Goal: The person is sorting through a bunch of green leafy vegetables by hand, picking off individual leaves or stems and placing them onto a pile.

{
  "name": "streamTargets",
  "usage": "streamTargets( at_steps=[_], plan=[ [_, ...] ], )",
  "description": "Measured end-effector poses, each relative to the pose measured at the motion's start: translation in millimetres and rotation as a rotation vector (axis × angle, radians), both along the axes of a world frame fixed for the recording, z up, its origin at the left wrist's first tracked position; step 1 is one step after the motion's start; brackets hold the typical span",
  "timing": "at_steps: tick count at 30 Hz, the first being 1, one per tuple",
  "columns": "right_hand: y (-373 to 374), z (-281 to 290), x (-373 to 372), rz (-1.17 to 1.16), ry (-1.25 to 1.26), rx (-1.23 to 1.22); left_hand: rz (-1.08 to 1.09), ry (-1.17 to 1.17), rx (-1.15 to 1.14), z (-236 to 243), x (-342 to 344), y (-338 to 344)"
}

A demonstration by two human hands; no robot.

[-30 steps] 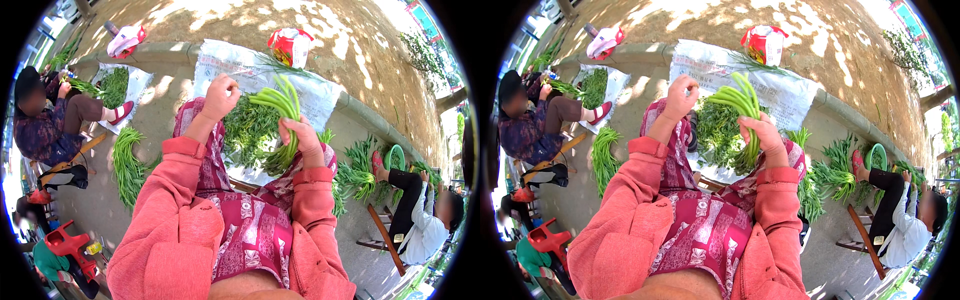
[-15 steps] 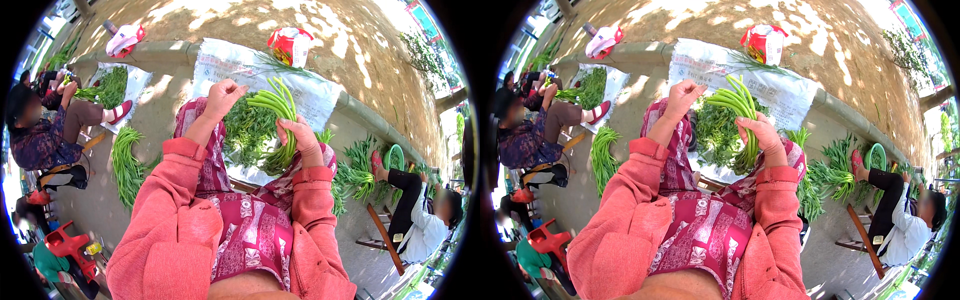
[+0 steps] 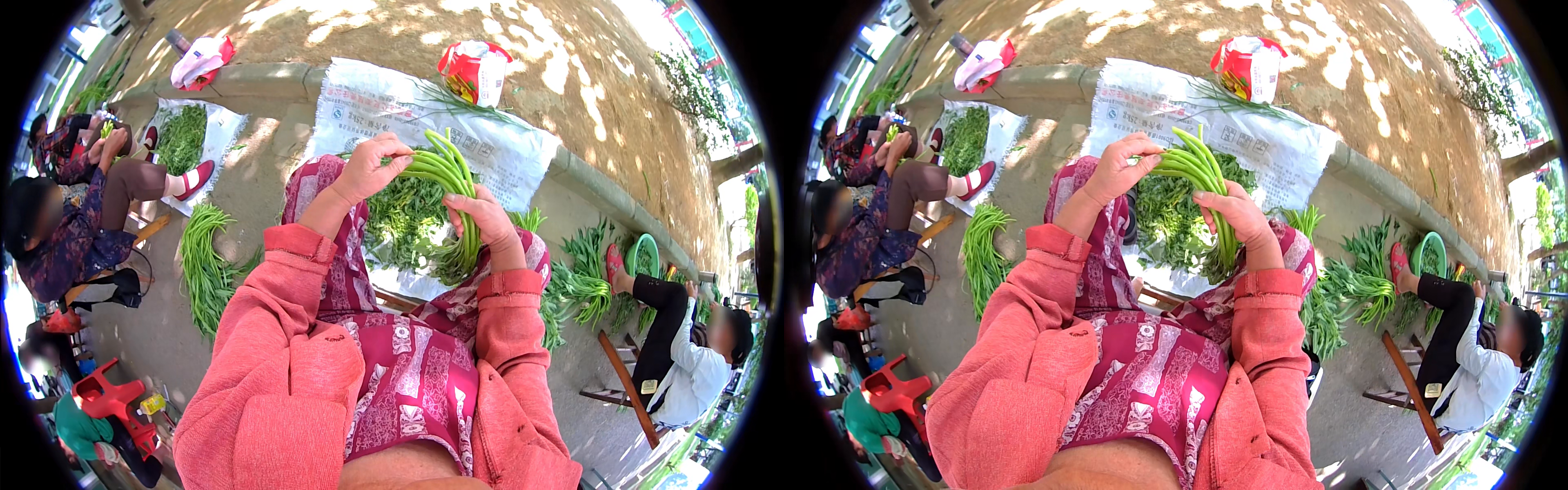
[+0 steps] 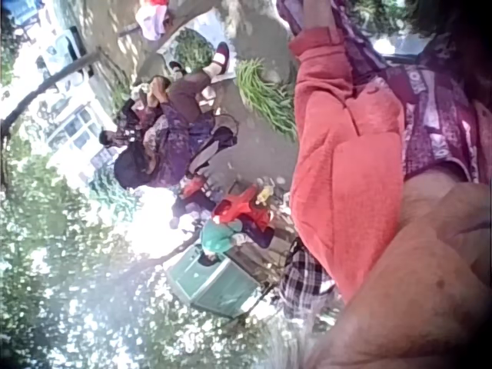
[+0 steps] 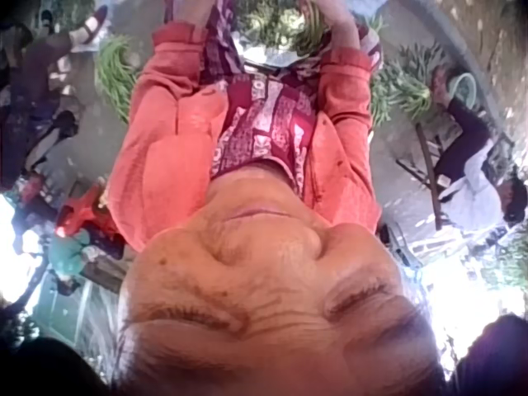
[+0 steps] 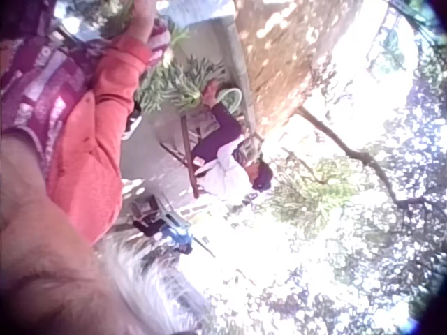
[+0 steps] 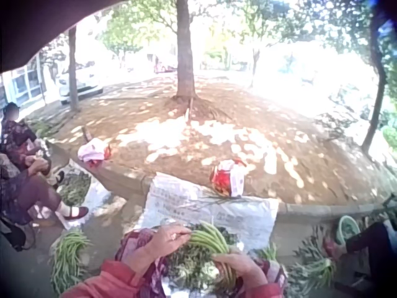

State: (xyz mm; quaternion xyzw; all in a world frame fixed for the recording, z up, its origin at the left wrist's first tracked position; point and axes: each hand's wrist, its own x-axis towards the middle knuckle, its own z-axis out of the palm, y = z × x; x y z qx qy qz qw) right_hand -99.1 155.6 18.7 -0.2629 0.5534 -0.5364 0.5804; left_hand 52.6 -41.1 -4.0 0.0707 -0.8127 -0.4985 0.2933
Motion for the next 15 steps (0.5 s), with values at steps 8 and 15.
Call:
streamTargets(
  at_steps=[8, 15],
  plan=[
    [0.7, 1.6, 2.3, -0.010, 0.020, 0.056, 0.018, 0.001, -0.203, 3.7, 1.8, 2.8],
    [-0.1, 3.6, 3.2, 0.025, 0.025, 0.050, 0.091, 0.043, -0.482, 7.8, -0.2, 6.2]
  ],
)
